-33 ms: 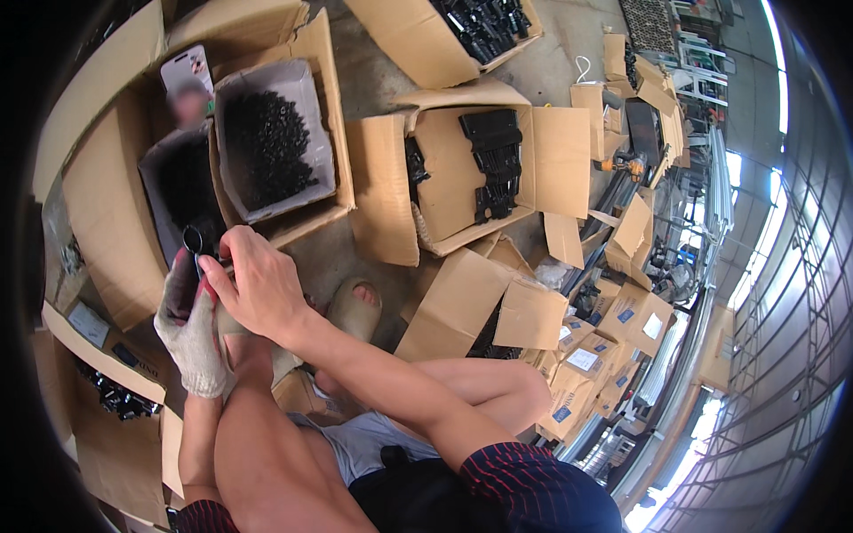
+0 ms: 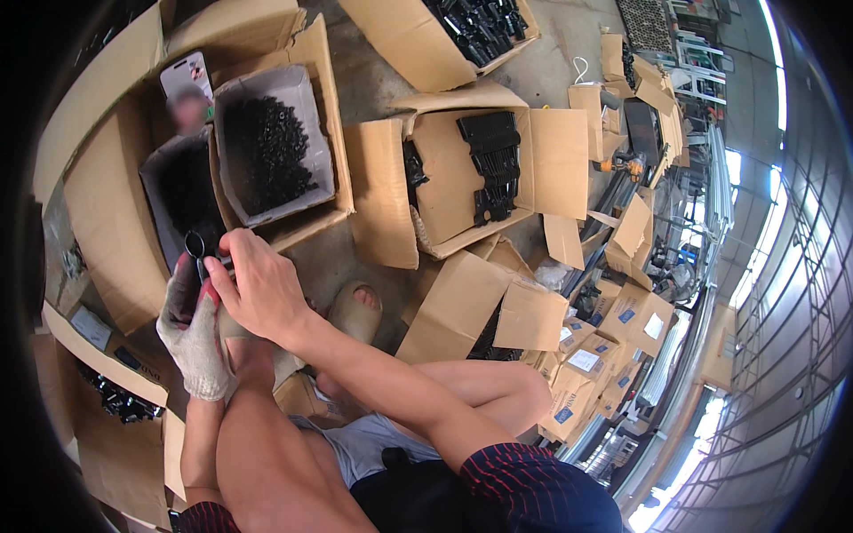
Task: The person assembles small black plastic components by hand, picking pieces from cardboard boxes and fitting them together.
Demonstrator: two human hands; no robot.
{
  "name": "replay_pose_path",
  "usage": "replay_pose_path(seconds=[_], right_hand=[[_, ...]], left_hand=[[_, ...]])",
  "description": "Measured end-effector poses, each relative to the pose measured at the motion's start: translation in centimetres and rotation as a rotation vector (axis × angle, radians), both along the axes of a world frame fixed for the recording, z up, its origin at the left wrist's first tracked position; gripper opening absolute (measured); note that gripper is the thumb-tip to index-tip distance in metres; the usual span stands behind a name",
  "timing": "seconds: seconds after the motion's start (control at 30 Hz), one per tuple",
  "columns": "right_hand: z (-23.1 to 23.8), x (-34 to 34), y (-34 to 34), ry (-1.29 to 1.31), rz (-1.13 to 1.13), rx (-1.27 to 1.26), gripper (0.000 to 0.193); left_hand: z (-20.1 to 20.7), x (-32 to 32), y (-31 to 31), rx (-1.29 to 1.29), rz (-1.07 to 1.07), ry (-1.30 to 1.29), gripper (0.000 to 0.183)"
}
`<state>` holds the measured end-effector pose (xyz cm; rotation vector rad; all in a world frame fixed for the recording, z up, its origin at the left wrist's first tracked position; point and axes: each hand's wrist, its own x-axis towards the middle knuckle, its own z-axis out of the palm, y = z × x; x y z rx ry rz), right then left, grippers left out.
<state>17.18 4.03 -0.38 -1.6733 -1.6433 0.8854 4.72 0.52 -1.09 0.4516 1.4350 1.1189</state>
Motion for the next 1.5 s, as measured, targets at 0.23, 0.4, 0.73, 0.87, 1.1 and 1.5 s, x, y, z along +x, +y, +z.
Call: replay_pose_path(seconds=[0.23,0.4,0.73,0.87,1.1,1.5], right_hand=[[-1.2,2.3,-0.5,-0.158,0.025,-0.022,0.038],[-1.2,15.0,4.2,-0.128,-0.606,-0.190,0.046],[-7.8,36.7,6.0,-0.870,-0.529,0.015,0.028],[-8.4,33.7,7.9,-0.904,-0.585,-0.036,0.037],[-6.6,35.8,7.1,-1.027,-0.562,-0.104,0.031],[-6.8,36.1,6.6,-1.097,-0.438,-0.048,0.035]], left_hand=[[0.4,0.2,0.3,-0.059,-0.056,-0.086,0.050],[3.8,-6.5,-1.6,-0.174,-0.240,-0.253,0.053],[9.3,-21.6,-13.5,-0.015,0.610,-0.011,0.053],[1.1,-33.3,-23.3,-0.206,0.636,0.374,0.047],[-4.4,-29.0,-22.2,-0.377,0.540,0.397,0.053],[4.4,-17.0,-4.0,0.193,0.409,0.782,0.048]])
